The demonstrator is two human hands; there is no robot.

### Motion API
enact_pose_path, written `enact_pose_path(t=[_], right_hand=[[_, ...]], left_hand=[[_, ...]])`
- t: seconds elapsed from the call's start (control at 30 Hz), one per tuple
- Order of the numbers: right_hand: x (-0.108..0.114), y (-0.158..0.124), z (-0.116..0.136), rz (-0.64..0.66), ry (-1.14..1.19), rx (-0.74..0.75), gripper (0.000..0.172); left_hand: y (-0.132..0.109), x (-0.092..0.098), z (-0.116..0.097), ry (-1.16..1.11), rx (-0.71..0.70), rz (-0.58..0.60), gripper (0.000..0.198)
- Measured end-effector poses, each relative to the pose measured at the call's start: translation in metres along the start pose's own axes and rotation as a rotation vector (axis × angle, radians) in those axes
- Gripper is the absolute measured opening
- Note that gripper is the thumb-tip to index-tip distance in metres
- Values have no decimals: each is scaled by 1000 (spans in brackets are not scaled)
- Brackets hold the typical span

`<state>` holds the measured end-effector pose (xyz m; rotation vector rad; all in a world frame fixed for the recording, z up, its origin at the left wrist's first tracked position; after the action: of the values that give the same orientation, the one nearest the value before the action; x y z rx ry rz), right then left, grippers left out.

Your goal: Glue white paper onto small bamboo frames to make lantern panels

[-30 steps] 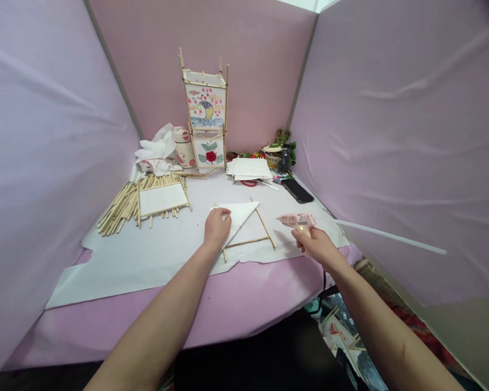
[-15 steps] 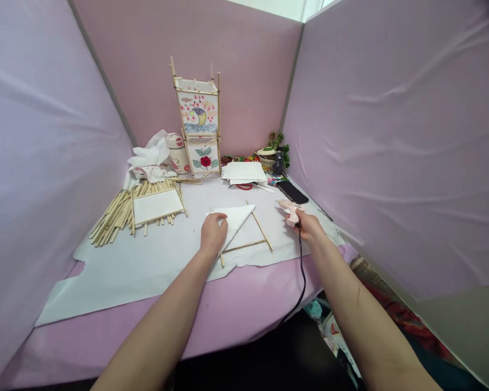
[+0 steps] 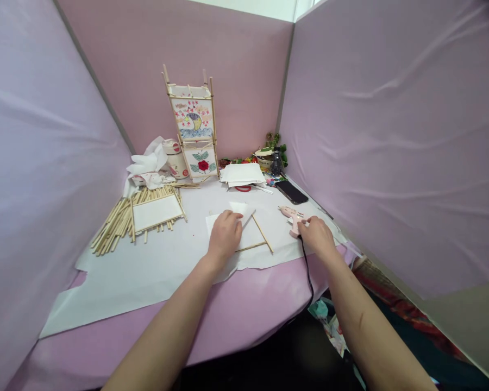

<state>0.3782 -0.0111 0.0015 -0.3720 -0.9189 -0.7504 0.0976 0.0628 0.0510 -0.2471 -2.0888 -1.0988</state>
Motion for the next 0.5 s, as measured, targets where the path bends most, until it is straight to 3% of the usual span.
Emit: enact_pose_path(t=[0.1,0.2,0.33,0.5], right_hand=[[-2,-36,22,-70,-86,313,34],[-21,-74,40,75,-55,586,24],[-35,-92,44,153,-2,636,19],[-36,-91,43,161,49,638,14]], left_hand=[[0,-19,-30,60,-136,143,26],[-8,-43,-49,131,-250,296,28],[-22,-62,-56,143,-310,416,36],[-35,-64,-60,111,-310,412,41]])
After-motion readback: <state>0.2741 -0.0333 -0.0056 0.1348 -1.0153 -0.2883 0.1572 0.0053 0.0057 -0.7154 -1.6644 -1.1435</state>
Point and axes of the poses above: each hand's wrist, its own y-axis towards the middle knuckle, its own x-axis out of the back of the hand, z = x × y, the point moved 8 cm from there along y, towards the middle knuckle, and after that the axes turned 8 degrees about -x, right-handed, at the moved point
